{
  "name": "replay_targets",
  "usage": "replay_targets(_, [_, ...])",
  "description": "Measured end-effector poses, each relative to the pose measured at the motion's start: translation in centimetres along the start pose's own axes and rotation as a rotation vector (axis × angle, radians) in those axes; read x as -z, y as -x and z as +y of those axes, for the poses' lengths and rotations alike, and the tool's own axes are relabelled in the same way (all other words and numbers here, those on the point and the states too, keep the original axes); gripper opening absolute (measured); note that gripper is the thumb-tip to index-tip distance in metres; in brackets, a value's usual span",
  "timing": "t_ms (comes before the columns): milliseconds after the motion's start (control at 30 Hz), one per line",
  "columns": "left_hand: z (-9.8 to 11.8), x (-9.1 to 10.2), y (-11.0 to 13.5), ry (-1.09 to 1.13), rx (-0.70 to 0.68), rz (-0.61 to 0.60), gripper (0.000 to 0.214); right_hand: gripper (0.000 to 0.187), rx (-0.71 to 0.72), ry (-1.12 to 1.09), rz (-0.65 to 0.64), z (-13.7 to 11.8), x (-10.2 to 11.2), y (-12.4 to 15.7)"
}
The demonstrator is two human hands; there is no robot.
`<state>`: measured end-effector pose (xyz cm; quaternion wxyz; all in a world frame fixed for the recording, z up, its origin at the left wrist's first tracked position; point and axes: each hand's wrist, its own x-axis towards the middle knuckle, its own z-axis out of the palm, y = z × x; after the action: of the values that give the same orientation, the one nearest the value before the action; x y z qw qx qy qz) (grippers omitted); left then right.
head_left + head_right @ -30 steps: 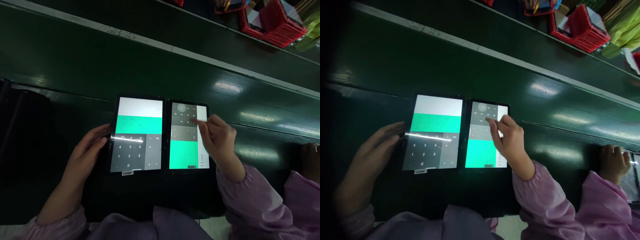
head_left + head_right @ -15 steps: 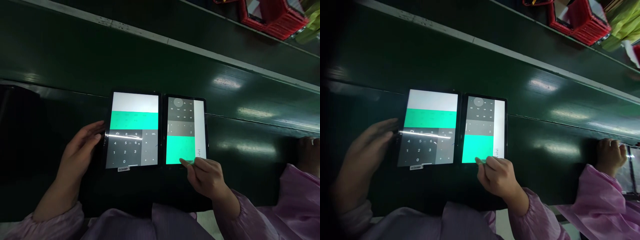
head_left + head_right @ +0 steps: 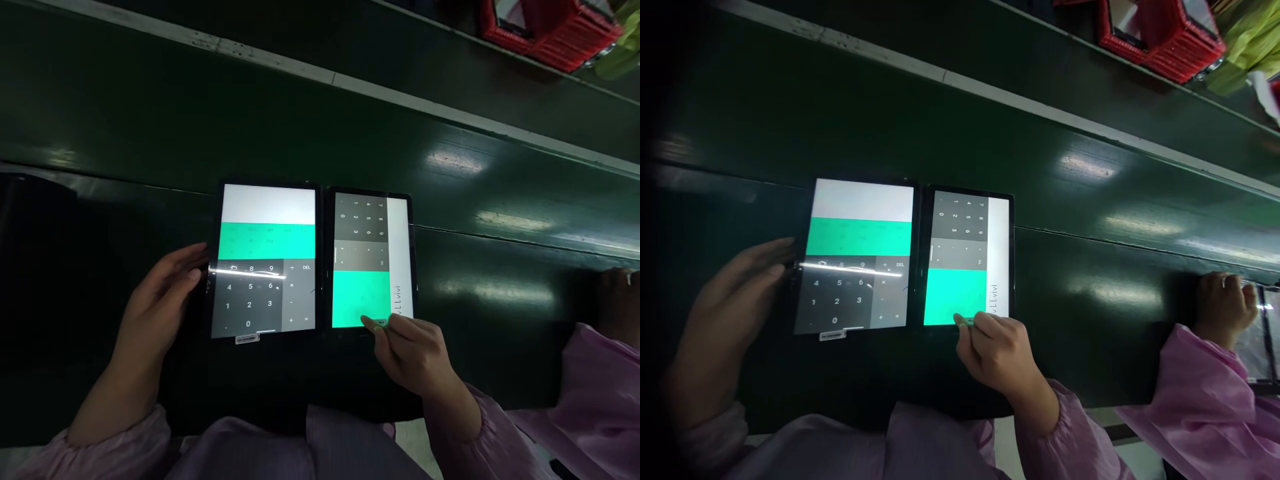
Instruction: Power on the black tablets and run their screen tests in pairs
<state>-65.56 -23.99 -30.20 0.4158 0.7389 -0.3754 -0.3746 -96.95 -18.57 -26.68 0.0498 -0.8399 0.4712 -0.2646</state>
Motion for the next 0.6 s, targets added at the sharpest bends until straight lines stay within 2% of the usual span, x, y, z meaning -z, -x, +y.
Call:
replay_targets(133, [0.0, -0.1, 0.0, 0.028, 0.02, 0.015, 0.037, 0.044, -0.063, -0.02, 0.096, 0.6, 1.0, 0.4])
replay_targets(267, [-0.1, -0.1, -0.2, 0.064, 0.058, 0.006, 0.035, 0.042, -0.32, -0.08, 0.247, 1.9, 1.9, 0.8])
replay_targets(333, [-0.3, -0.1, -0.4, 0.071, 0.061, -0.01, 0.036, 0.043, -0.487, -0.088, 0.281, 3.1, 2.5, 1.1])
replay_targets(400, [-0.6, -0.1, -0.7, 0.079, 0.059, -0.021, 0.037, 0.046, -0.682, -0.067, 0.23, 4.6, 3.1, 1.3])
replay_targets(467, [-0.9, -0.1, -1.0, 0.086, 0.057, -0.022, 0.039, 0.058, -0.847, -0.028, 0.127, 6.1, 3.5, 1.6])
replay_targets(533, [-1.0, -0.2, -1.1, 0.086, 0.058, -0.012, 0.041, 0.074, -0.943, -0.009, 0.027, 7.4, 3.3, 1.6])
replay_targets(600, [-1.0, -0.2, -1.2, 0.077, 0.061, -0.013, 0.042, 0.082, -0.969, -0.045, -0.036, 8.2, 2.7, 1.3])
